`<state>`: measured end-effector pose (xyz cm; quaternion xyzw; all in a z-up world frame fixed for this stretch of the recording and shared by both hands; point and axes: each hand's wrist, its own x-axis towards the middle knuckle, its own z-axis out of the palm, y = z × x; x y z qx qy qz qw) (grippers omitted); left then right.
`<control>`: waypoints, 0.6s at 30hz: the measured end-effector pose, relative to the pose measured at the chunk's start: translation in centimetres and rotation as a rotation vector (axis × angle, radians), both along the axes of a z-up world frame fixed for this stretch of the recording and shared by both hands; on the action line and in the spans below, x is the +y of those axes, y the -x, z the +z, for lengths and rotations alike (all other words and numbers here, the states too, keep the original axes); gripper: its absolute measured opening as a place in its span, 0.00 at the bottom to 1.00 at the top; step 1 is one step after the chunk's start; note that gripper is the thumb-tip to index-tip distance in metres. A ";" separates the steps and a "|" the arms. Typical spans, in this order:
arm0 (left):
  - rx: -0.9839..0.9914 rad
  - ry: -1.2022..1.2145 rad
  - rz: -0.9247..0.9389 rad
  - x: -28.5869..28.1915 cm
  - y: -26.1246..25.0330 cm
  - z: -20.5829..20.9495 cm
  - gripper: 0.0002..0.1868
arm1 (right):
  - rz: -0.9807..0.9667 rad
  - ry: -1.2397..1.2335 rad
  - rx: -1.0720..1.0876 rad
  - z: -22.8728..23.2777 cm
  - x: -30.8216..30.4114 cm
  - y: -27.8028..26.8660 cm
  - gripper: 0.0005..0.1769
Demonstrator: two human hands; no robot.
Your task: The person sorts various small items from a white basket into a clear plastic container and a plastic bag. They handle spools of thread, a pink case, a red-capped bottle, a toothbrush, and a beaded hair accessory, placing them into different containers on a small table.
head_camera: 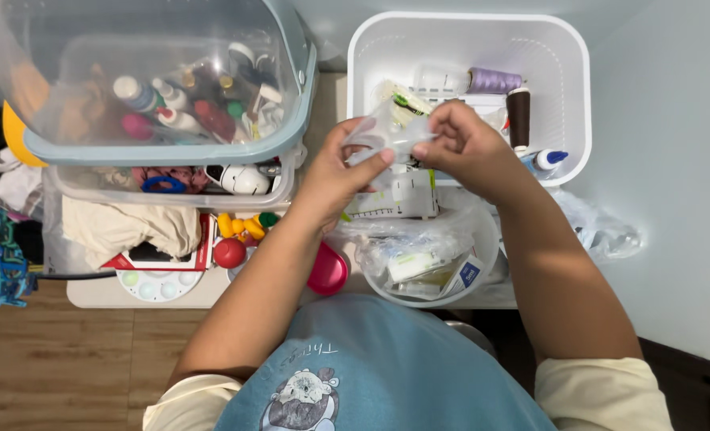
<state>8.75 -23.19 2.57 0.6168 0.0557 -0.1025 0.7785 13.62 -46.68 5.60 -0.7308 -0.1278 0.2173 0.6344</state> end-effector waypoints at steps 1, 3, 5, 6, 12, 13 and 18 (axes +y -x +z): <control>0.002 0.034 0.022 0.4 0.1 -0.1 0.30 | 0.059 0.006 -0.026 0.4 0.2 -0.2 0.15; 0.025 0.104 0.092 1.7 0.5 -0.5 0.25 | 0.175 0.015 -0.078 1.0 -0.1 -0.6 0.18; 0.068 0.180 0.185 3.1 1.3 -1.0 0.21 | 0.045 -0.011 -0.126 1.1 -1.4 -0.6 0.17; 0.057 0.164 0.195 3.7 2.0 -1.3 0.21 | -0.022 -0.022 -0.149 1.0 -2.3 -0.5 0.16; -0.089 0.075 0.205 5.8 3.2 -2.1 0.24 | -0.142 -0.090 0.058 -0.6 -2.7 -2.6 0.15; -0.099 0.057 0.206 5.7 3.2 -2.3 0.24 | -0.114 -0.105 0.055 -1.0 -2.4 -2.8 0.15; -0.140 -0.023 0.196 5.9 4.4 -2.6 0.28 | -0.037 -0.128 0.072 -2.5 -0.8 -3.3 0.15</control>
